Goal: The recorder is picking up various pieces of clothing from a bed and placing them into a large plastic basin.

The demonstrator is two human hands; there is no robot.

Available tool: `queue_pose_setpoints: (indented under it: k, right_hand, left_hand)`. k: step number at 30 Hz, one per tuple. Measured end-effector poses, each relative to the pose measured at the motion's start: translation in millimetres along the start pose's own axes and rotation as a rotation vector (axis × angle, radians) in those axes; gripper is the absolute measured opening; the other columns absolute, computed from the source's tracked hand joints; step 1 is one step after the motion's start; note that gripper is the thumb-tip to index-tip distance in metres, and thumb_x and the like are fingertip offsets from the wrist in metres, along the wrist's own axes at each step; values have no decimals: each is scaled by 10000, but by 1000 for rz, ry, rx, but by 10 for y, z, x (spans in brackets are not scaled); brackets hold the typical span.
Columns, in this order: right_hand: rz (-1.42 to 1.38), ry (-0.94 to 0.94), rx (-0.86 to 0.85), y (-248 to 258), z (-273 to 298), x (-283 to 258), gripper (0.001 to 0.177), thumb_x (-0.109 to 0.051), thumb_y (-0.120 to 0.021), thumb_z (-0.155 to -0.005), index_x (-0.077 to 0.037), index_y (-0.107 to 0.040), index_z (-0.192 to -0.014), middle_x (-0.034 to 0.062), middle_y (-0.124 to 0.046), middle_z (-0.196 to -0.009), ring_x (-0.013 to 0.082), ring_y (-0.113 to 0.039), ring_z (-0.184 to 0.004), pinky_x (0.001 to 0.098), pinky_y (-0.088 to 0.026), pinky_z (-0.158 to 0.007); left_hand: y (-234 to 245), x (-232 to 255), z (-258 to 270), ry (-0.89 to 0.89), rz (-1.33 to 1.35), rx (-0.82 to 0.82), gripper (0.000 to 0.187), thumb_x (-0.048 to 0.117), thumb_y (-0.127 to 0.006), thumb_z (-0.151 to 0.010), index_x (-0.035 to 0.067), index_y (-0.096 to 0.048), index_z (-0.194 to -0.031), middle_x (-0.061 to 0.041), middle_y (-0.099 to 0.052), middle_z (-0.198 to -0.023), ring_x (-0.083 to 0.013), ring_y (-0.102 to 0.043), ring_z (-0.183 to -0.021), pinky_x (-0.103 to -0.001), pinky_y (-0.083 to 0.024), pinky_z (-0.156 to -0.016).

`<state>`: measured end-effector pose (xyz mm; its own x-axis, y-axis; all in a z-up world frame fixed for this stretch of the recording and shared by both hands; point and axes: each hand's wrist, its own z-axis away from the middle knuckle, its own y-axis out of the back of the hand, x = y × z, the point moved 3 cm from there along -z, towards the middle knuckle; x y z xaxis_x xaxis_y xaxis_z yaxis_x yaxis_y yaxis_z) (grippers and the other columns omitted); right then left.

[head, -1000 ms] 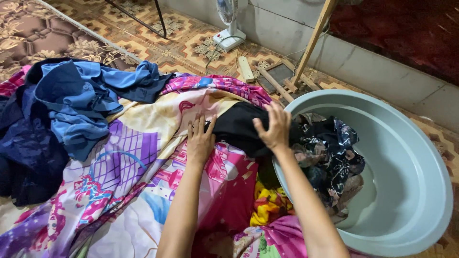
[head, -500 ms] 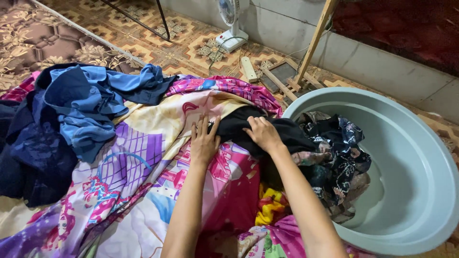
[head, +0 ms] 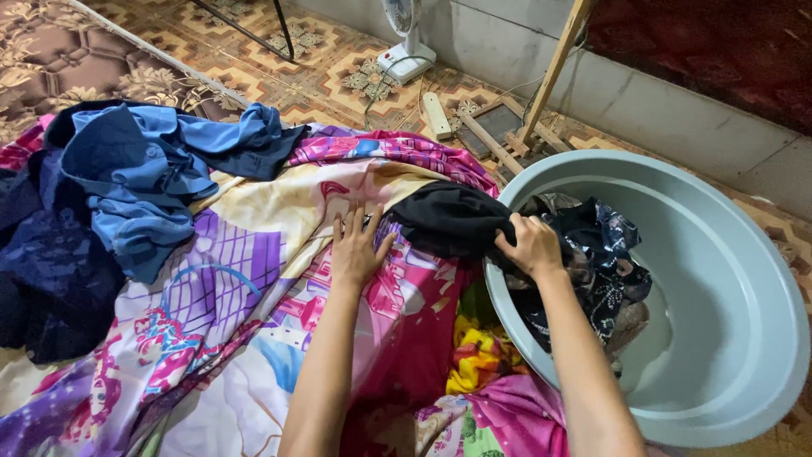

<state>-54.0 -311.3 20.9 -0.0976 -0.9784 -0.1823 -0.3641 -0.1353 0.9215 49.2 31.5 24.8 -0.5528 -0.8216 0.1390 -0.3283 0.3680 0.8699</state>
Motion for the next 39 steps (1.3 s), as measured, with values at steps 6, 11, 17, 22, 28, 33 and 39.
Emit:
queue_pose_setpoints:
  k: [6,11,17,22,28,33,39]
  right_hand:
    - [-252,101,232,263,-101,-260,524,-440,-508,-950,-62,-627,-1293,188,-664,-1204,364,-595,-1183,493,-438,-1070]
    - [-245,210,402,342,-338,-725,697,-603,-437,-1044,-81,-532,-1495,214,-582,-1409,395,-557,-1324,523,-385,-1136]
    - [-46,326,245,-25,-367,-1138,791,-680,-565,-935,-116,-536,-1489,179,-589,-1399,351,-563,-1292,487,-396,-1109]
    - [35,179,-36,-199,-365,-1005,664,-579,-679,-931,-90,-584,-1370,133,-668,-1190,294,-633,-1135,415,-495,-1000]
    - [91,189,91,-182,-257,-576,515,-478,-699,-941,-22,-614,-1164,173,-731,-966,338,-715,-904,441,-564,-821]
    - [161,125,126,-112,-146,-215,446,-377,-736,-925,-2,-601,-1126,180,-748,-908,344,-739,-844,431,-580,-784]
    - [203,-102,81,-262,-69,245,481,-324,-753,-895,3,-600,-1212,193,-734,-919,367,-727,-852,449,-581,-780]
  left_hand:
    - [-102,-38,23,19,11,-13,578,502,-565,-964,156,-591,-1426,-170,-581,-1416,-322,-488,-1357,-531,-288,-1178]
    - [-91,-36,29,19,22,24,536,469,-575,-972,158,-613,-1406,-173,-598,-1410,-333,-513,-1337,-524,-304,-1172]
    - [-78,-39,33,19,38,26,511,409,-587,-958,143,-621,-1393,-172,-608,-1387,-340,-533,-1311,-520,-318,-1169]
    - [-66,-35,41,9,42,38,483,376,-586,-951,140,-628,-1370,-178,-615,-1372,-338,-543,-1307,-519,-326,-1166]
    - [-35,-27,34,14,59,23,464,361,-581,-949,136,-631,-1352,-177,-618,-1366,-340,-539,-1308,-529,-329,-1160]
    - [-50,-35,33,10,55,21,456,353,-583,-949,129,-635,-1343,-181,-618,-1365,-338,-534,-1318,-534,-328,-1157]
    - [-91,-54,44,0,50,38,448,362,-586,-955,132,-636,-1337,-184,-620,-1363,-329,-538,-1323,-525,-328,-1169]
